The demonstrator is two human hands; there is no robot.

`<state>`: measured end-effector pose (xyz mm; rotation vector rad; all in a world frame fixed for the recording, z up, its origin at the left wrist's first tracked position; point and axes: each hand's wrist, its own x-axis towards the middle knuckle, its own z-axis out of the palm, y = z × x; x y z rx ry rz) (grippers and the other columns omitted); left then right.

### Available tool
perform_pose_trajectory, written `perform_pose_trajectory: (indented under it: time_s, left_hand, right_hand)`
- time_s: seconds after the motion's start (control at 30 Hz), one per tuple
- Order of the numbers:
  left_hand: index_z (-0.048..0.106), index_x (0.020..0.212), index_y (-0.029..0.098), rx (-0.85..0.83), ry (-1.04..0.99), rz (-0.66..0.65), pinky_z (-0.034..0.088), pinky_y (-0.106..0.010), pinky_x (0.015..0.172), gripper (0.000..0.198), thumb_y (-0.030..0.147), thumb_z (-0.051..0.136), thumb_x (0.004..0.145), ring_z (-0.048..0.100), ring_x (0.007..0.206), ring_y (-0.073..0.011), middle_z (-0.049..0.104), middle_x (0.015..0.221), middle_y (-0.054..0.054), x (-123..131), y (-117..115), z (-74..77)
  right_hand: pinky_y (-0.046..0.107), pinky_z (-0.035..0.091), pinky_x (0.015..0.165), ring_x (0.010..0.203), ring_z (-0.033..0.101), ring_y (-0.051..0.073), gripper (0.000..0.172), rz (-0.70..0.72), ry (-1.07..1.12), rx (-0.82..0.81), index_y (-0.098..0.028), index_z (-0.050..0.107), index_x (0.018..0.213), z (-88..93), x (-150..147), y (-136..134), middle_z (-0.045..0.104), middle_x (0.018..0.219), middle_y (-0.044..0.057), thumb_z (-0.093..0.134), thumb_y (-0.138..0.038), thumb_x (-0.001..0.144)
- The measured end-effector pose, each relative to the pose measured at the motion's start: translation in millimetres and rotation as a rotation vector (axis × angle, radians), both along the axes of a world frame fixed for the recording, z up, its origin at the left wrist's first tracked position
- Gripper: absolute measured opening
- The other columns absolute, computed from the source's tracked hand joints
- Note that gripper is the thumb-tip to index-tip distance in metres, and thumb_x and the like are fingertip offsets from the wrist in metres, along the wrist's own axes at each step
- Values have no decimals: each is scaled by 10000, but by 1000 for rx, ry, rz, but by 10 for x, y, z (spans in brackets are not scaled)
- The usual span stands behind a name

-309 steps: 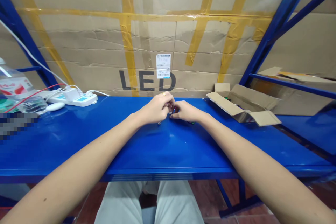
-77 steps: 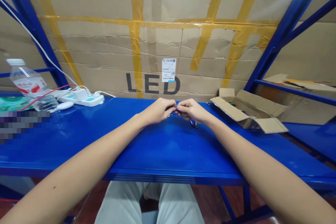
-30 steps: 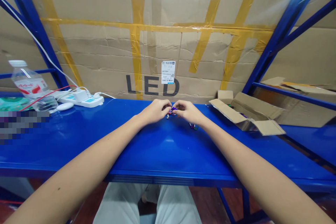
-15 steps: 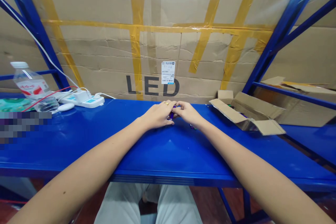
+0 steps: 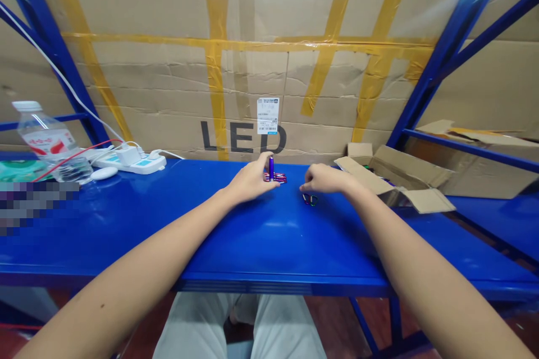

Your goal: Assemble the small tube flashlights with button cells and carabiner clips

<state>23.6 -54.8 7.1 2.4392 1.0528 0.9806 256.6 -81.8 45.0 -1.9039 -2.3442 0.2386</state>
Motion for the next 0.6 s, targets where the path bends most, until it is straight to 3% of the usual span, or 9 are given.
perform_pose_trajectory:
  time_s: [0.13, 0.27, 0.37, 0.47, 0.6]
  left_hand:
    - [208, 1416, 203, -422, -437, -66, 483, -271, 544, 789, 102, 656, 775, 635, 598, -127, 630, 904, -34, 106, 3, 3]
    - [256, 1395, 192, -586, -650, -60, 477, -252, 534, 726, 52, 632, 789, 619, 583, -97, 615, 858, -18, 138, -26, 83]
    - [397, 1304, 168, -648, -700, -27, 386, -218, 455, 547, 65, 607, 809, 541, 511, -62, 620, 829, -19, 130, -49, 129]
    - [526, 1114, 162, -686, -686, 19, 253, -210, 394, 296, 90, 579, 832, 420, 426, -38, 568, 703, 20, 133, -54, 126]
    - [561, 924, 172, -661, -573, 11, 240, -219, 398, 59, 216, 582, 891, 369, 393, -57, 450, 522, 61, 159, -59, 74]
  right_hand:
    - [297, 354, 514, 529, 540, 165, 197, -2, -29, -111, -184, 626, 532, -74, -160, -16, 651, 601, 54, 744, -278, 659]
    - [279, 360, 509, 537, 547, 158, 125, -24, -9, -156, -178, 619, 551, -120, -240, -17, 641, 586, 39, 724, -196, 616]
    - [272, 338, 488, 507, 509, 138, 140, 29, 83, -128, -179, 576, 548, -165, -280, -22, 607, 556, 21, 672, -205, 646]
    - [269, 328, 502, 524, 488, 127, 150, 131, 250, 50, -180, 546, 589, -202, -339, -36, 596, 577, 16, 579, -232, 727]
    - [261, 347, 546, 585, 528, 136, 121, 172, 424, 266, -185, 529, 668, -212, -441, -90, 644, 639, 24, 525, -236, 778]
